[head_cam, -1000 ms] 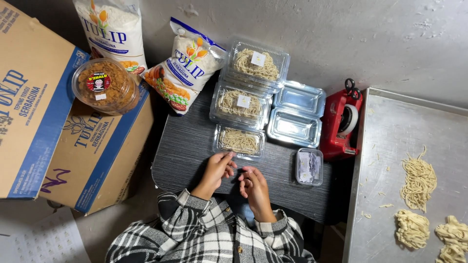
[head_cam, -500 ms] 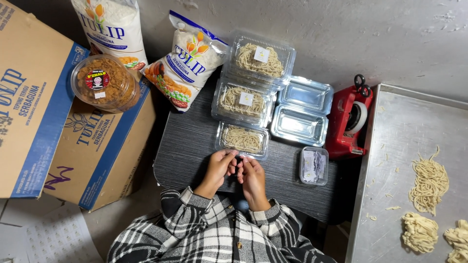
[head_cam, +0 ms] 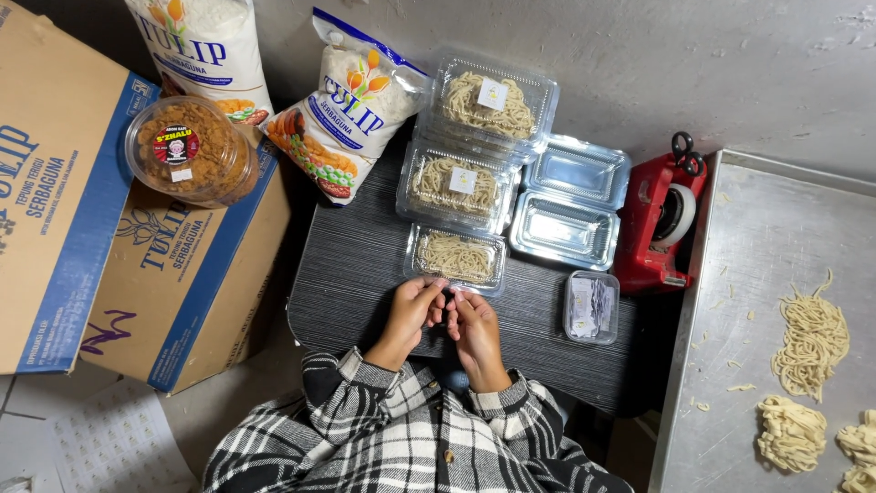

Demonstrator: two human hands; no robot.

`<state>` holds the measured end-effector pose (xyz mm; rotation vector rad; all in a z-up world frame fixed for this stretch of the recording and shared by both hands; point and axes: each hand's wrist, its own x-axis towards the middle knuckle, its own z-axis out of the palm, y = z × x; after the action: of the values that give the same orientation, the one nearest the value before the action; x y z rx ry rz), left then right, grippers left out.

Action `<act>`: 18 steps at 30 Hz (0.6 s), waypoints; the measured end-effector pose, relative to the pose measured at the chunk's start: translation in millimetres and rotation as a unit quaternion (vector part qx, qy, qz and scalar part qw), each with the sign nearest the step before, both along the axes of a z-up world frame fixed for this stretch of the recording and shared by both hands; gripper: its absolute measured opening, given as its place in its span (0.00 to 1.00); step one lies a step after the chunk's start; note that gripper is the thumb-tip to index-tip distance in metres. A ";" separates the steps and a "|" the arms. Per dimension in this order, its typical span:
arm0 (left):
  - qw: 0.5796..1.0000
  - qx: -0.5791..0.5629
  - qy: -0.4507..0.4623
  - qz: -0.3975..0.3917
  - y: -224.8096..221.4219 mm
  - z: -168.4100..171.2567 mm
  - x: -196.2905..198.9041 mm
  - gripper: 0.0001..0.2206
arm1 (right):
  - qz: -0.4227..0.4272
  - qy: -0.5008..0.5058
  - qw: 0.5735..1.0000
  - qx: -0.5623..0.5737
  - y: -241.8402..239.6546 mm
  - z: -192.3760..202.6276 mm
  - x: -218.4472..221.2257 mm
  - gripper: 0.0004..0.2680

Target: The person places small white labels onto clear plastic containers filled with noodles. They press each label into place and stack the labeled containers on top of others. The workspace includes a tape dispenser, additional empty containers, and bulk noodle packaging.

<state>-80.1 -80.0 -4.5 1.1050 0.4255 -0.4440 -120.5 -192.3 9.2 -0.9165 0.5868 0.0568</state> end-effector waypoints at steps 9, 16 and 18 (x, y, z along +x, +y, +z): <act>1.000 -0.009 0.004 0.005 0.5 6.2 0.1 0.13 | 0.002 0.026 1.000 0.002 -0.6 6.5 2.7 0.05; 0.999 -0.018 0.022 0.016 -1.3 -1.5 -1.3 0.13 | 0.009 0.049 0.999 0.014 -3.0 2.0 8.1 0.04; 0.999 -0.020 0.026 0.023 -1.1 1.2 -1.6 0.13 | 0.024 0.055 0.998 0.018 -3.3 2.6 9.4 0.04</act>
<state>-81.7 -81.1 -3.3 1.0434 0.4860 -0.4396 -111.1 -195.6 11.8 -0.8970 0.6643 0.1615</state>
